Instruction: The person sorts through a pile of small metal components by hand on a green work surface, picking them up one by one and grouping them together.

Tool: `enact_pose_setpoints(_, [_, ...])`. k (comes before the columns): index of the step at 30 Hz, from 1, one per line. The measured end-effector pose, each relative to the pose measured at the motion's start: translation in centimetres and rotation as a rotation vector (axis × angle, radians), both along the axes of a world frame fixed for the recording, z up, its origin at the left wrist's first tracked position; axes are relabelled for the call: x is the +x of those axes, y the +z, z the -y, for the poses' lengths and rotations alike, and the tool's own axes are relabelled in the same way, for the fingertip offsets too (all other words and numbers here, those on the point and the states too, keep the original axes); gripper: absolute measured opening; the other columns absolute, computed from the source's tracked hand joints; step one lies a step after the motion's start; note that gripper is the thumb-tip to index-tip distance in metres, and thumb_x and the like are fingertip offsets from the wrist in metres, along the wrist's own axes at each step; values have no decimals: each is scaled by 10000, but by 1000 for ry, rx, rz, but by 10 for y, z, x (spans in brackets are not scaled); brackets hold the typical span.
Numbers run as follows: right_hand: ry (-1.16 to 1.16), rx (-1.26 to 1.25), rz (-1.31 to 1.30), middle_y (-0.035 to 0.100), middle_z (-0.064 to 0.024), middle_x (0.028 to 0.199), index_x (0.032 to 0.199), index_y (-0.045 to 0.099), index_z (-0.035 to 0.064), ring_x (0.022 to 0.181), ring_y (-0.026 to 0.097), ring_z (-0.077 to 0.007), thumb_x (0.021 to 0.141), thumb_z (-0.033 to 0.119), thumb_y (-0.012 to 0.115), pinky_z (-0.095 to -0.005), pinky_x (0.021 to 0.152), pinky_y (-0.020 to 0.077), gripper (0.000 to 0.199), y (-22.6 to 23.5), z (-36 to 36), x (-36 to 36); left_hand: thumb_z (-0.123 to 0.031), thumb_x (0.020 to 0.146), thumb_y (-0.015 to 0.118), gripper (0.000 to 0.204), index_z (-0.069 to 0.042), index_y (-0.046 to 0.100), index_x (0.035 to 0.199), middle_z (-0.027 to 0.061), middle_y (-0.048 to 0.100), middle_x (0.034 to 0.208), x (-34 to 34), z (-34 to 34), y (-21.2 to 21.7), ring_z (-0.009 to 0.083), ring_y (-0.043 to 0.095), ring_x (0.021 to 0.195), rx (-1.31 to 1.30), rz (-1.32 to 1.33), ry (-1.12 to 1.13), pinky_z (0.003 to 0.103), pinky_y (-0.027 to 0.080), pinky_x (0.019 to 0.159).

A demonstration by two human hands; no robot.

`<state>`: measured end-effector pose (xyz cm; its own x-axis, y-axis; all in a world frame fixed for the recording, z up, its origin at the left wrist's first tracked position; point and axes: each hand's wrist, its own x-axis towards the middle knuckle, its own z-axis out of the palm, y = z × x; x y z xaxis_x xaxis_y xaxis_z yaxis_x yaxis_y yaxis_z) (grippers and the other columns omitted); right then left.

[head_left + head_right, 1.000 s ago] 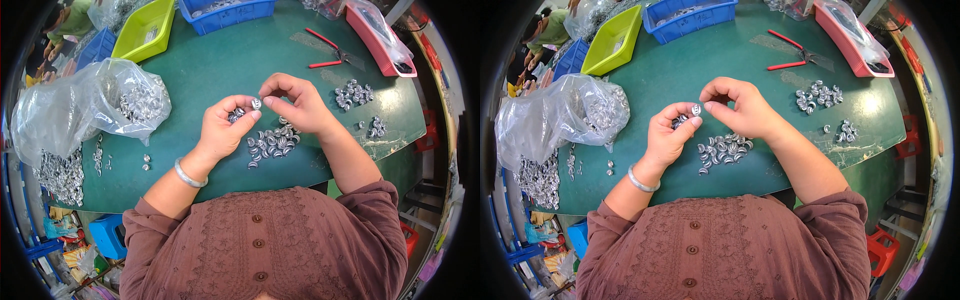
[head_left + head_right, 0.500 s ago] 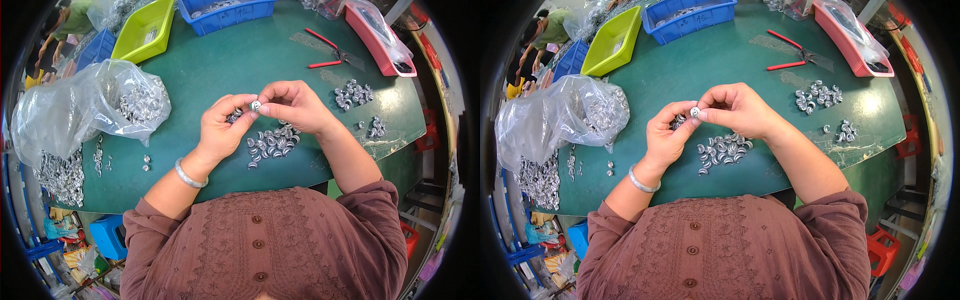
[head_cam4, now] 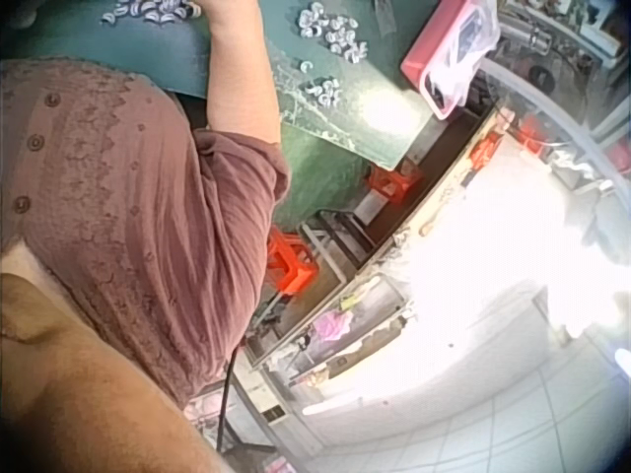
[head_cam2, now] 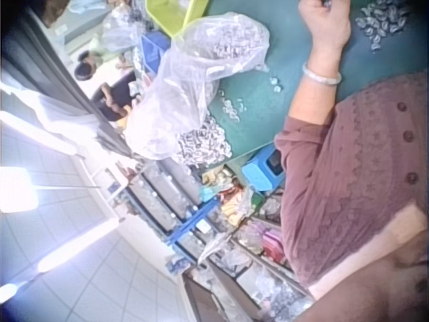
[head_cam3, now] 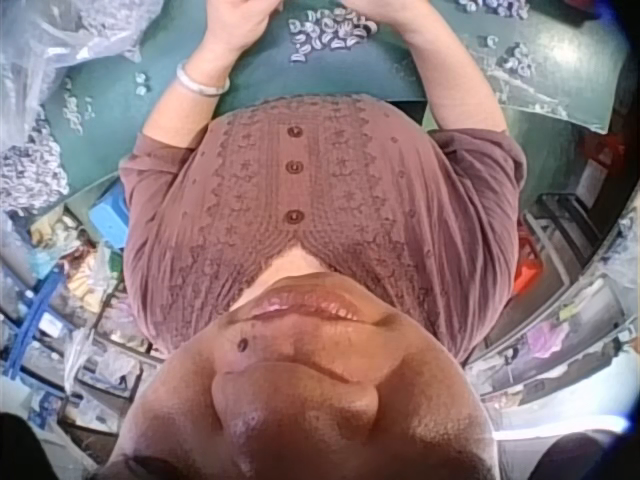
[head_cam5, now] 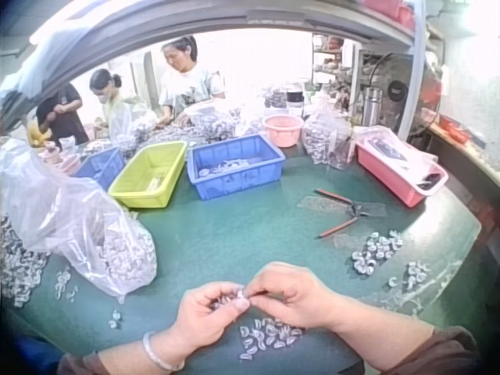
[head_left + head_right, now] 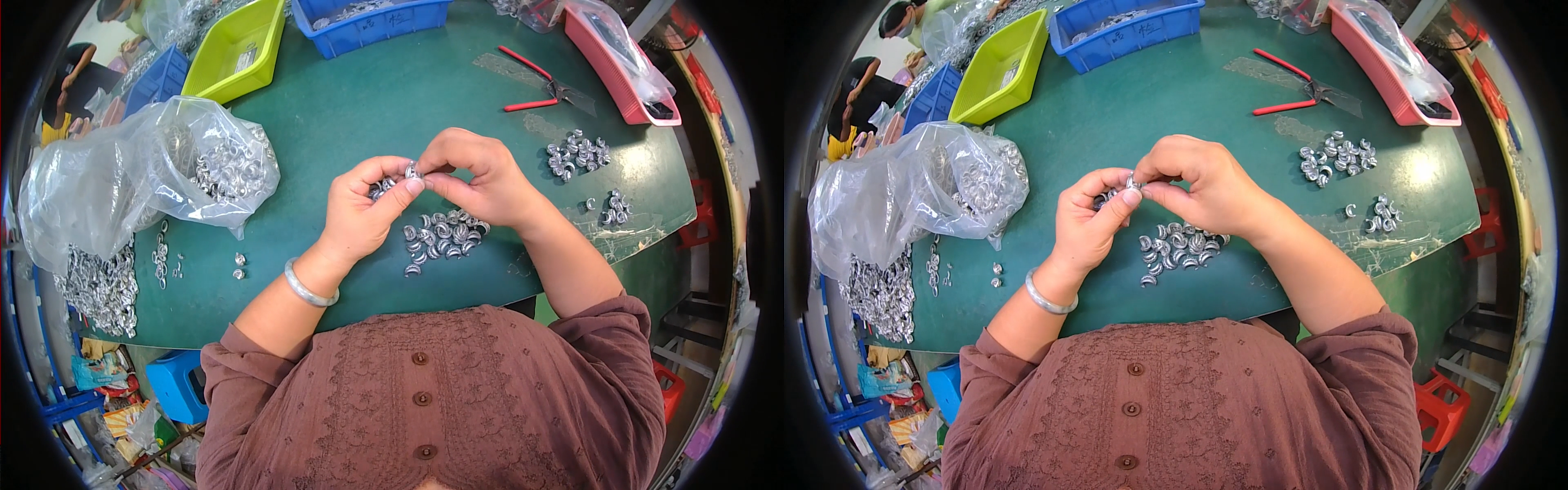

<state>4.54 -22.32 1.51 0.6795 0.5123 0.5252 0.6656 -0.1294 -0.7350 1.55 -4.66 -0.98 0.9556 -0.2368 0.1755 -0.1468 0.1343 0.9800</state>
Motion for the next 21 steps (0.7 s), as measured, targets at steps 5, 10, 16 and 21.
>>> enact_pose_setpoints(5, [-16, 44, -110, 569, -53, 727, 830, 570, 8, 653, 561, -130, 719, -23, 625, -247, 591, 457, 127, -1, 0, -1, -38, 777, 641, 162, -11, 598, 930, -15, 581, 813, 0, -1, 2, 34, 501, 719, -1, -3, 11, 173, 419, 647])
enact_pose_setpoints(10, [-38, 16, -146, 565, -49, 727, 831, 567, 7, 639, 541, -113, 734, -2, 612, -239, 585, 446, 108, 0, 3, 1, -59, 779, 639, 172, -16, 591, 938, -19, 571, 775, 0, 0, 2, 31, 483, 647, 6, 6, 20, 163, 398, 581])
enact_pose_setpoints(16, [-98, -330, -170, 566, -67, 733, 789, 581, 4, 693, 530, -176, 740, 56, 596, -281, 600, 418, 73, 4, 23, 14, -91, 816, 528, 175, -51, 531, 986, 46, 546, 783, 7, -6, 3, 83, 464, 565, -279, -349, -82, 179, 367, 467])
enact_pose_setpoints(21, [-1, -748, -86, 562, -77, 704, 711, 594, 35, 741, 532, -258, 678, 144, 641, -348, 658, 429, 123, 8, 32, 12, -96, 813, 471, 175, -56, 513, 978, 113, 526, 925, 13, -14, -1, 143, 490, 623, -615, -493, -229, 200, 373, 457])
